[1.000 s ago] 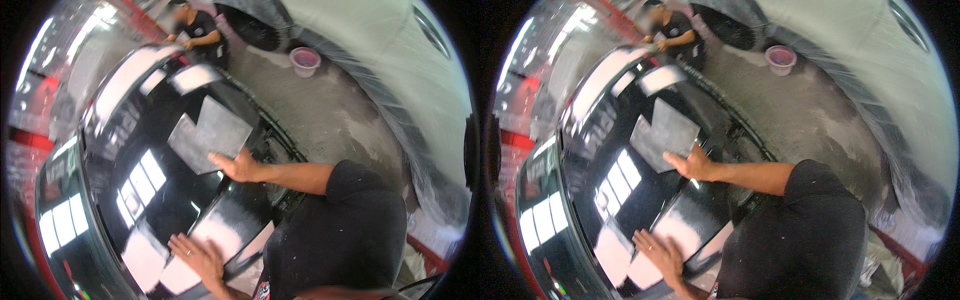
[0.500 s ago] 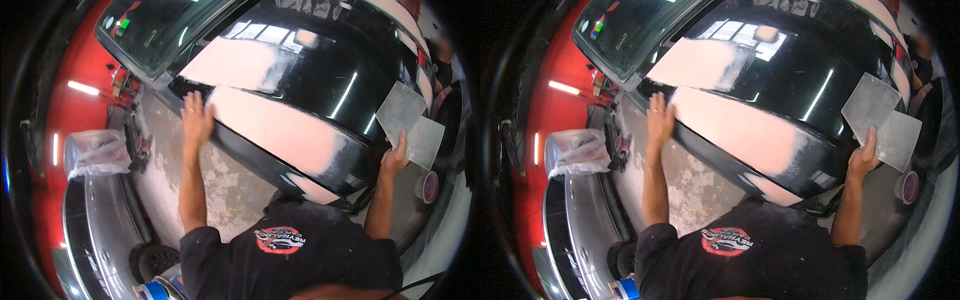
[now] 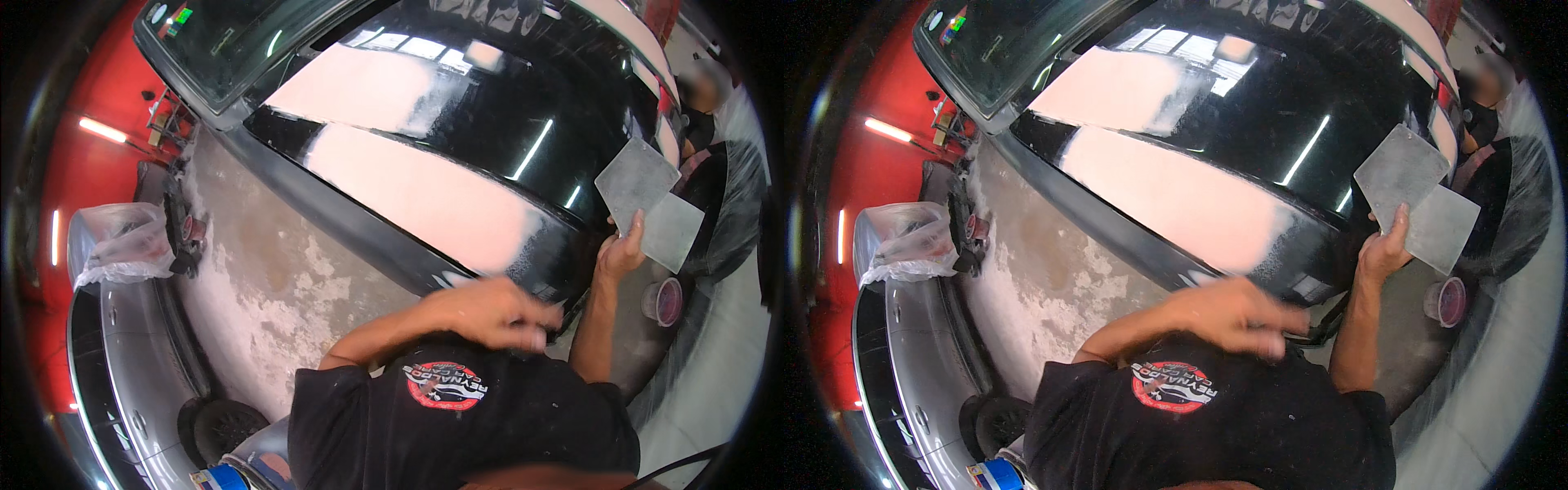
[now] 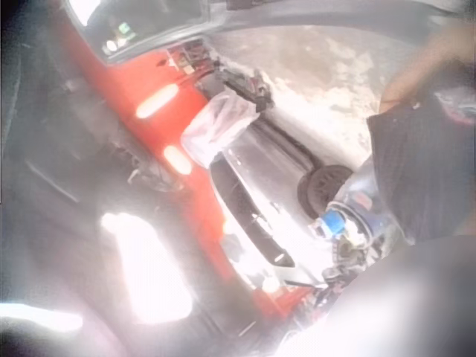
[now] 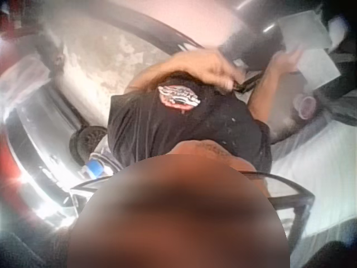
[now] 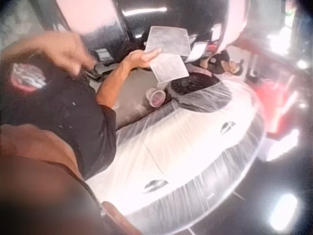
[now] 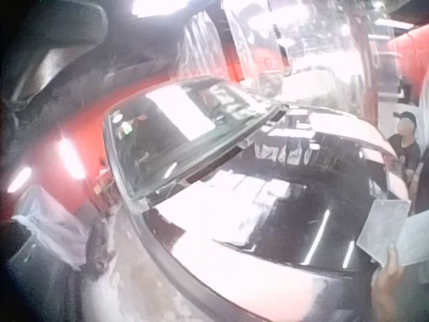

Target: The person sands the hood of a black car using a sanding block, then switches to a scraper to remove material from the rear window area. They later wipe the hood with a cloth and rinse the cloth in a bucket.

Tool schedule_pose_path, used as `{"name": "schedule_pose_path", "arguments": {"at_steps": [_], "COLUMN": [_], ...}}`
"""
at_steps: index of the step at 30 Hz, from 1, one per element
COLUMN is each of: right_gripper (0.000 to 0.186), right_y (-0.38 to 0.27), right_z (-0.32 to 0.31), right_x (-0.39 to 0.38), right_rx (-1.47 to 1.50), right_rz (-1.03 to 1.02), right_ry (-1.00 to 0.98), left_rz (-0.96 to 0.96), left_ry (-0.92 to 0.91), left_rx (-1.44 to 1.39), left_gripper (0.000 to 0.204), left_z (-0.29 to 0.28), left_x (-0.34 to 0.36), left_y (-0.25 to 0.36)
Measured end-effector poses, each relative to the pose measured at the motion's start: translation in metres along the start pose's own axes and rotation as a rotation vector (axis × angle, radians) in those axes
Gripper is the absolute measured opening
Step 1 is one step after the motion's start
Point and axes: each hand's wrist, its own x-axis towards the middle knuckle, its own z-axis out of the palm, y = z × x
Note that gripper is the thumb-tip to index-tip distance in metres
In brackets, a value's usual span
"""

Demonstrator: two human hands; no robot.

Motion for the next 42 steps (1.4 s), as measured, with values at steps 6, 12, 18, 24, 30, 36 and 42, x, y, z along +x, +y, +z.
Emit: {"name": "schedule_pose_path", "arguments": {"at_steps": [6, 12, 18, 24, 30, 36, 42], "right_gripper": [0.032, 0.032, 0.033, 0.031, 0.025, 0.020, 0.019], "right_y": [0.000, 0.000, -0.007, -0.013, -0.017, -0.019, -0.017], "right_z": [0.002, 0.004, 0.011, 0.013, 0.012, 0.010, 0.011], "right_x": [0.001, -0.001, -0.007, -0.009, -0.012, -0.012, -0.010], "right_rx": [-0.015, 0.008, -0.024, -0.004, -0.073, -0.141, -0.241], "right_rz": [-0.003, 0.002, -0.033, -0.039, 0.038, -0.004, -0.028], "right_ry": [-0.001, 0.035, 0.040, 0.018, 0.019, -0.031, 0.041], "left_rz": [-0.399, -0.755, 0.006, 0.251, -0.794, -1.104, -0.664], "left_ry": [1.431, 1.249, 0.486, 0.580, 1.181, 1.244, 0.809], "left_rx": [1.277, 1.323, 0.941, 0.743, 1.219, 1.042, 1.310], "left_gripper": [0.053, 0.074, 0.064, 0.048, 0.079, 0.084, 0.072], "left_z": [-0.095, -0.102, 0.001, -0.051, -0.229, -0.302, -0.256], "left_x": [-0.100, -0.109, 0.008, -0.005, -0.074, -0.039, 0.013], "left_y": [-0.028, -0.057, -0.014, 0.001, -0.020, -0.029, -0.017]}}
